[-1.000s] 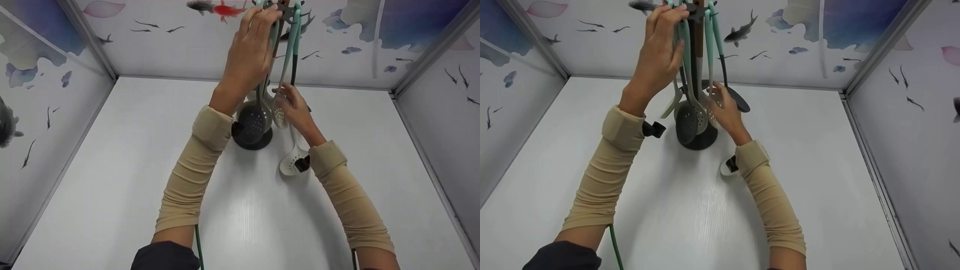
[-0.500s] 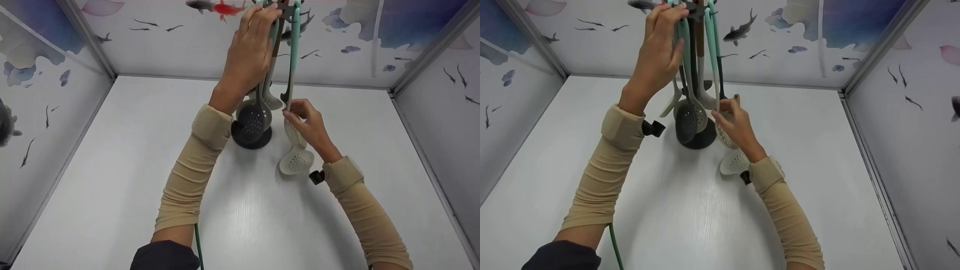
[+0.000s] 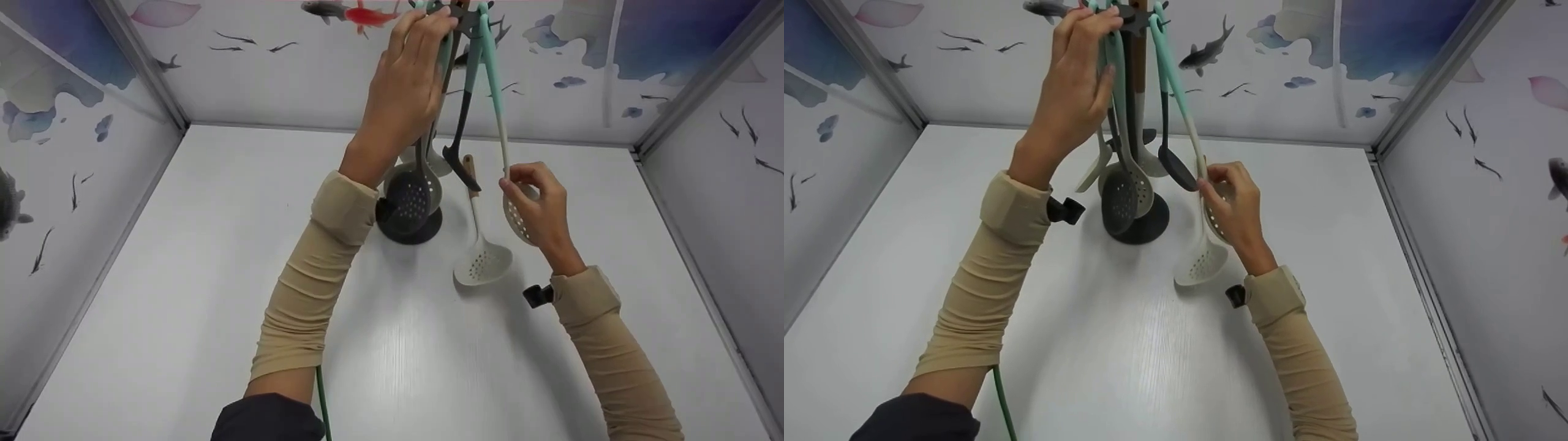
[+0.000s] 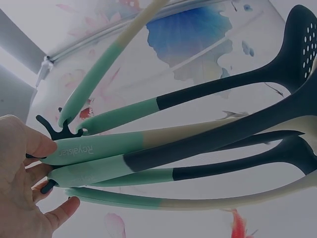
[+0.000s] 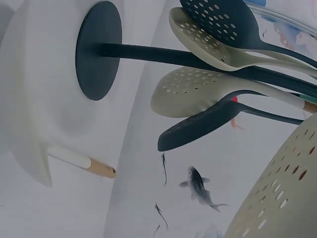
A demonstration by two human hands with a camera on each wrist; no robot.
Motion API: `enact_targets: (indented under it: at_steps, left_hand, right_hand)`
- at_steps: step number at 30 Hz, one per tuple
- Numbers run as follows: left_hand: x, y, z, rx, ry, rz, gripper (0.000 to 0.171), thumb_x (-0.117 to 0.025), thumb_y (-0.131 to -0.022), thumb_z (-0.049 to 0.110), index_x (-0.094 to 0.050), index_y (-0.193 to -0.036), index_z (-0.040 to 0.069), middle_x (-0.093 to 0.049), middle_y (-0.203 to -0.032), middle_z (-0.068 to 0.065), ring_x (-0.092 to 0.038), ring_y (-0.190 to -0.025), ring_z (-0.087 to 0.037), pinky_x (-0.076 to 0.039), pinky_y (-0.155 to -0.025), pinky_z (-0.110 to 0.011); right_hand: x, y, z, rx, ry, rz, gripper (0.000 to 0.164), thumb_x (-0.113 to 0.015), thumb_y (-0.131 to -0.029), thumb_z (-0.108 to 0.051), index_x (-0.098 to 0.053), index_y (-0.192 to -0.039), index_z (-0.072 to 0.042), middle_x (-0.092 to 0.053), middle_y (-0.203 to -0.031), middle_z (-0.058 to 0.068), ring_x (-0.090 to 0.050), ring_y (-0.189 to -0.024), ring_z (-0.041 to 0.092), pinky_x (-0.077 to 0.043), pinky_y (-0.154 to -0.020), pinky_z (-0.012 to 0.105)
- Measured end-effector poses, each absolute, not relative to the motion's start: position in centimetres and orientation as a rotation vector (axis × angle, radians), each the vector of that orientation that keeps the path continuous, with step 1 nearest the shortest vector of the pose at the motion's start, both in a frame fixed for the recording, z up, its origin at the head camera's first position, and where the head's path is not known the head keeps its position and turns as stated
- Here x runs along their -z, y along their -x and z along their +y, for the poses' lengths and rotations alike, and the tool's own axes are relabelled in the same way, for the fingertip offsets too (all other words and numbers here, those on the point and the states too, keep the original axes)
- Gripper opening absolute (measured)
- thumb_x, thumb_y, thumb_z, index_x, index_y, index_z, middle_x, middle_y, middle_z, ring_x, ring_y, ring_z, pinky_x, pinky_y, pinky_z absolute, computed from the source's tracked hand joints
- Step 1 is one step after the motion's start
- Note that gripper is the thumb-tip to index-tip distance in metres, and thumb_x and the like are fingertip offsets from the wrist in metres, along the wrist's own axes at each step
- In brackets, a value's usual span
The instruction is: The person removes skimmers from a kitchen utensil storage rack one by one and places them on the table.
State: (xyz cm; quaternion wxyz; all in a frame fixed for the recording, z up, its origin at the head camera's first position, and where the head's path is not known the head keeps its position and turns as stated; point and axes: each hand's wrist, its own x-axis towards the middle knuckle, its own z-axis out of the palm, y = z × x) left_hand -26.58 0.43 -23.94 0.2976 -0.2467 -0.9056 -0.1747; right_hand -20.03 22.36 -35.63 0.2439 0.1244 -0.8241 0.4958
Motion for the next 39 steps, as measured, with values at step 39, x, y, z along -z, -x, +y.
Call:
enact_targets:
  at_steps: [39]
  left_hand:
    - [23.8,26.5,0.5,0.469,0.643,-2.428,0.042,-0.023,-0.101,0.022,-0.032,-0.142,0.015,-0.027,-0.152,0.001,-0.016,-0.142,-0.019,-0.02,-0.113,-0.029]
  right_hand:
    - [39.7,20.8,28.2,-1.43,-0.003,-2.266,0.028,-0.067,-0.086,-0.023,-0.066,-0.106,-0.005,-0.061,-0.09,-0.009,-0.055,-0.087,0.007,-0.042,-0.08,0.02]
